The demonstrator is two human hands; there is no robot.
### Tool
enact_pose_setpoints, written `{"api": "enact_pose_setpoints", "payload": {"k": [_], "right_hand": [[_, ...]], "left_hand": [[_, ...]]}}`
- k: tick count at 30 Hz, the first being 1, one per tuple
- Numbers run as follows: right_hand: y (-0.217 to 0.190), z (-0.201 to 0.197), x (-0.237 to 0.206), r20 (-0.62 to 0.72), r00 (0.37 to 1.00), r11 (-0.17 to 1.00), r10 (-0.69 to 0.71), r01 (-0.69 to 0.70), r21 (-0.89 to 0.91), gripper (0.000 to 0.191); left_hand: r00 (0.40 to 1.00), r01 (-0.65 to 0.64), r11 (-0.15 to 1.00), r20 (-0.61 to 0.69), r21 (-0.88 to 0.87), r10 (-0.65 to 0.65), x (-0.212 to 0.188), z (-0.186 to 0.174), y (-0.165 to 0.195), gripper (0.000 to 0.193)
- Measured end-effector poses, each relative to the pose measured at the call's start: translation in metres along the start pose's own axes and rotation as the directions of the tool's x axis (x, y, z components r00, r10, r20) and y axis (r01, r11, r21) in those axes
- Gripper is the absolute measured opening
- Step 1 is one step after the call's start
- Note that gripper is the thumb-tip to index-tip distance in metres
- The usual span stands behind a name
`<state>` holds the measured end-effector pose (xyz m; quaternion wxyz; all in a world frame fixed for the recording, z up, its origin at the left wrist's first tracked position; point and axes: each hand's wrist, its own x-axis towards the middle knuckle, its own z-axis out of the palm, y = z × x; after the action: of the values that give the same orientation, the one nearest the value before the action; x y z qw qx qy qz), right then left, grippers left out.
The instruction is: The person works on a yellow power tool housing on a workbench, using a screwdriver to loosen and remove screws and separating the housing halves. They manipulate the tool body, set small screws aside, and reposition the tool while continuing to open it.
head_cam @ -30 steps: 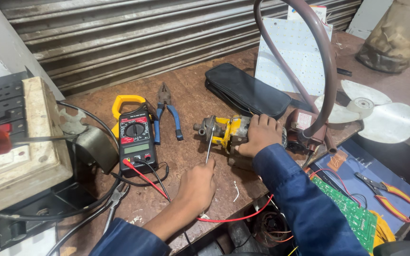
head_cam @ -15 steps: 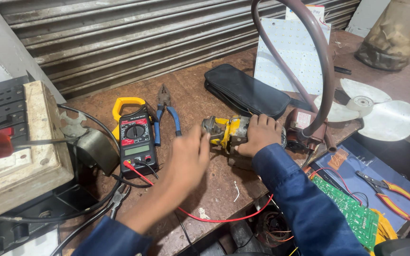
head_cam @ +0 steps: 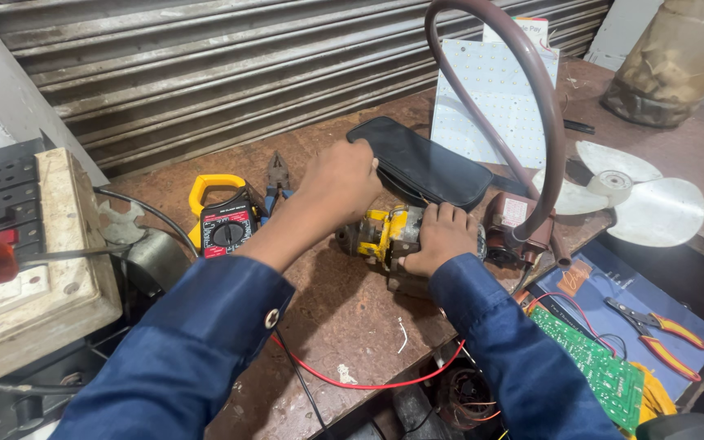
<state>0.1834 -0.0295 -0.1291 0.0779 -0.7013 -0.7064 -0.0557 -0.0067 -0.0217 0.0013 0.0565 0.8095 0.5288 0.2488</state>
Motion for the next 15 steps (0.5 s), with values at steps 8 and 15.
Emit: {"api": "enact_pose_setpoints", "payload": {"k": [8,15], "right_hand": [[-0.002,-0.001,-0.004,-0.009,1.0,1.0,0.006,-0.006,0.017,0.108],[-0.003,-0.002,-0.006,-0.02,1.0,1.0,-0.003,0.003,0.015,0.11]], "left_hand": [[0.995,0.015,0.994,0.097,0.107,-0.026,0.032,0.008,0.003,0.027],[0.981,0.027,0.988,0.185,0.149,-0.055,0.055,0.015,-0.002,0.027]]}}
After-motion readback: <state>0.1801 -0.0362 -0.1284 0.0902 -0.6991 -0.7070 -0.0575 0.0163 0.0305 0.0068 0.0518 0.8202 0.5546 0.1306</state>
